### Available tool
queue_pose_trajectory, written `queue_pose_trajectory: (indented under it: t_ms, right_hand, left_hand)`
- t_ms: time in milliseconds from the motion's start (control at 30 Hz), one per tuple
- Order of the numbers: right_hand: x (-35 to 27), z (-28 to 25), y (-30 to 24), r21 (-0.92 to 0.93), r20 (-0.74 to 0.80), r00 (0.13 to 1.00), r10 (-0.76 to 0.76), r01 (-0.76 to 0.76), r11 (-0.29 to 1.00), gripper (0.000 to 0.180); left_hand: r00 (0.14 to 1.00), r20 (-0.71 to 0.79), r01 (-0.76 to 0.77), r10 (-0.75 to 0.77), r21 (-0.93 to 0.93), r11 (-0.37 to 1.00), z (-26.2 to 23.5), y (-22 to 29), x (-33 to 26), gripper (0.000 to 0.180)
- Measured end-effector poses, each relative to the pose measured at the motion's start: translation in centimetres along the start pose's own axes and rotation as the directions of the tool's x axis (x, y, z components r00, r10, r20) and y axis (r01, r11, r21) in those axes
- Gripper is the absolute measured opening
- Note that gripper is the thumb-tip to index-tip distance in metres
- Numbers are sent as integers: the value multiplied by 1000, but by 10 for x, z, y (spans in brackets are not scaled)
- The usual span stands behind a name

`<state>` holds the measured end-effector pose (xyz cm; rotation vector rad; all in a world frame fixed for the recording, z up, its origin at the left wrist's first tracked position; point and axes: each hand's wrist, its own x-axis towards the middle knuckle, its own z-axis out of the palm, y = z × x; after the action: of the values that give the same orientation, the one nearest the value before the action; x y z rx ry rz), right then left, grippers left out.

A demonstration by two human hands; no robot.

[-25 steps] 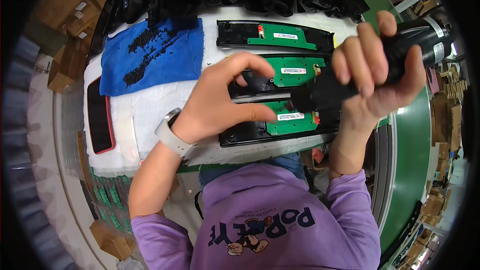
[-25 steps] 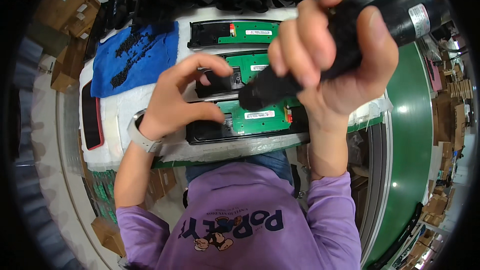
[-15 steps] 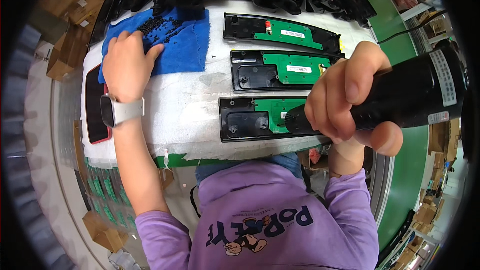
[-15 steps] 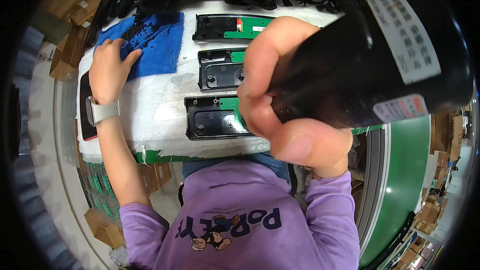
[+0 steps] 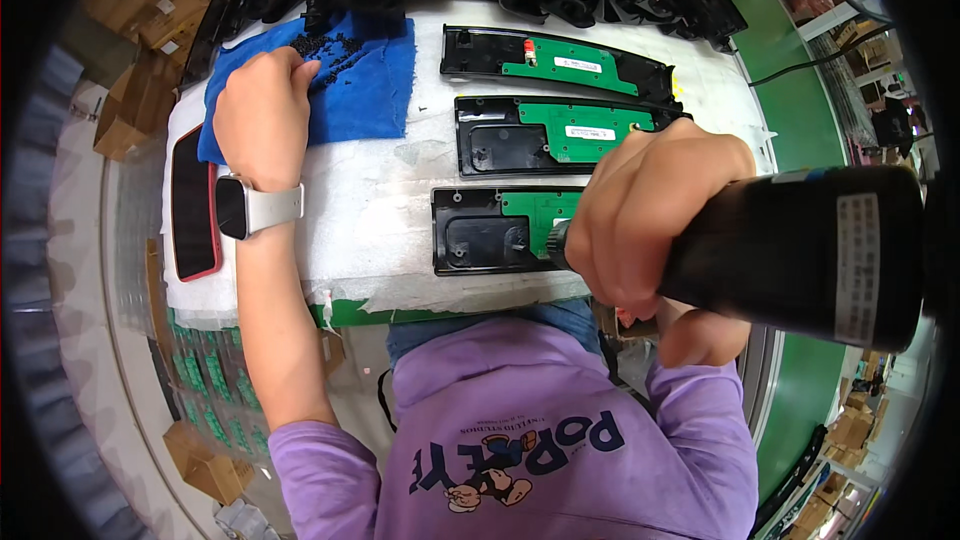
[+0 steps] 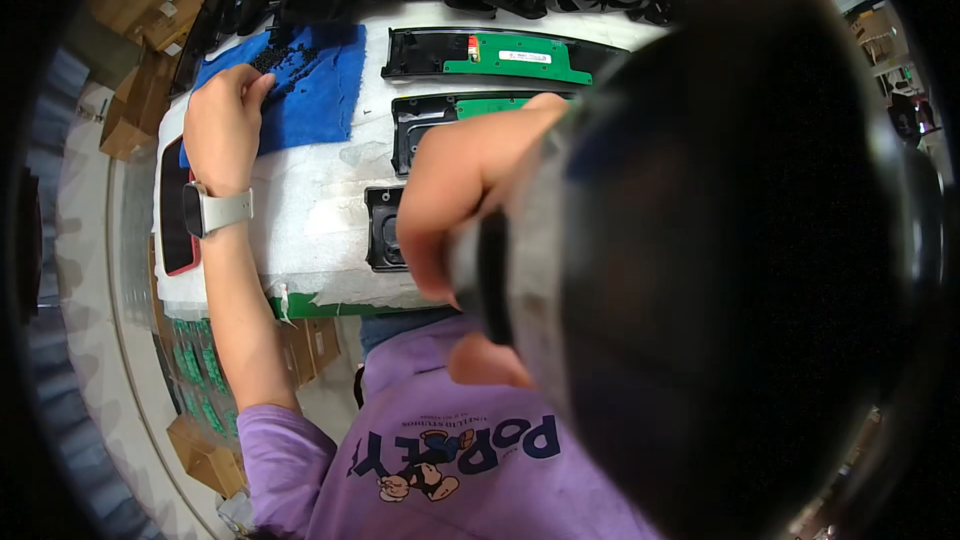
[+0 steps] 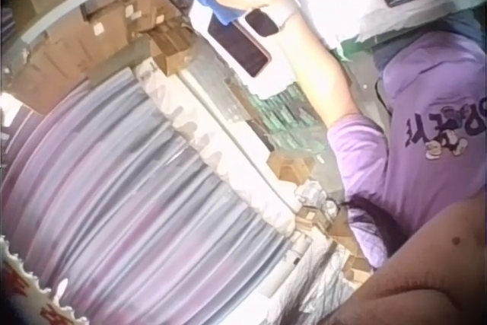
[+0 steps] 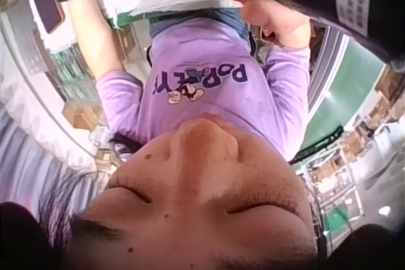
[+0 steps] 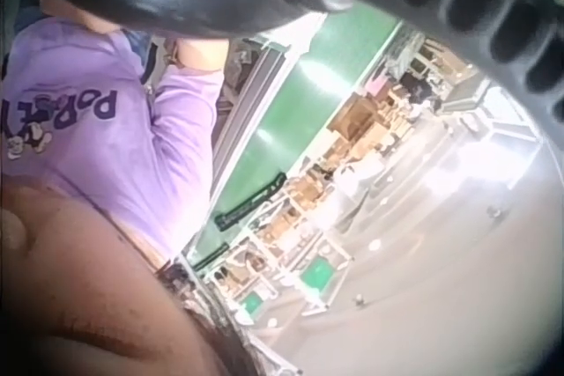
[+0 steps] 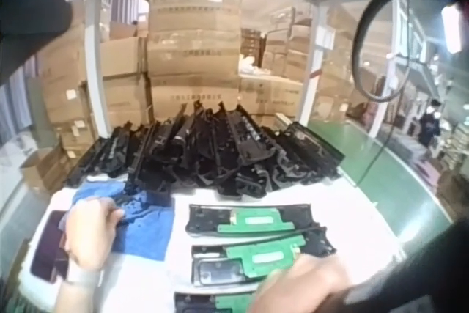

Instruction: Assembling printer toner cartridges by inserting circuit boards into plastic housings and securing them with an electric screwdriver.

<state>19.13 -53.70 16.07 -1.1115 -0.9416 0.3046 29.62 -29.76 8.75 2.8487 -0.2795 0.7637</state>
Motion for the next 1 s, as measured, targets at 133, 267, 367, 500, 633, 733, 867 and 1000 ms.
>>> queue_pose_trajectory:
  t_ms: [133,267,367,500,633,733,867,1000]
  right_hand:
    - [-6,2,-5,-67,23,999,-34,35,997,38]
    - [-22,-1,-5,-103,-98,994,-48,38,994,39]
    - [-32,-22,2,157,-72,965,-251,259,953,43]
    - [-33,-25,-13,28,-258,866,-429,451,892,34]
    - [-32,-22,-18,-38,-366,767,-528,554,831,34]
    - [-34,-23,-17,-64,-372,735,-568,589,805,35]
    - [-34,-21,-15,-93,-395,699,-596,615,783,35]
    - [-34,-20,-12,-98,-409,701,-584,603,792,35]
  left_hand:
    - [998,54,10,14,-416,909,-2,9,2,13]
    - [941,316,255,122,-898,358,2,28,-9,14]
    - [814,498,534,299,-844,-52,-9,62,-22,16]
    - [701,565,687,436,-699,-198,-13,76,-35,17]
    - [670,535,712,516,-661,-239,-11,78,-39,15]
    - [623,571,756,535,-615,-224,-12,80,-38,13]
    - [626,547,748,556,-622,-230,-11,82,-39,12]
    - [644,542,723,540,-661,-199,-12,83,-41,11]
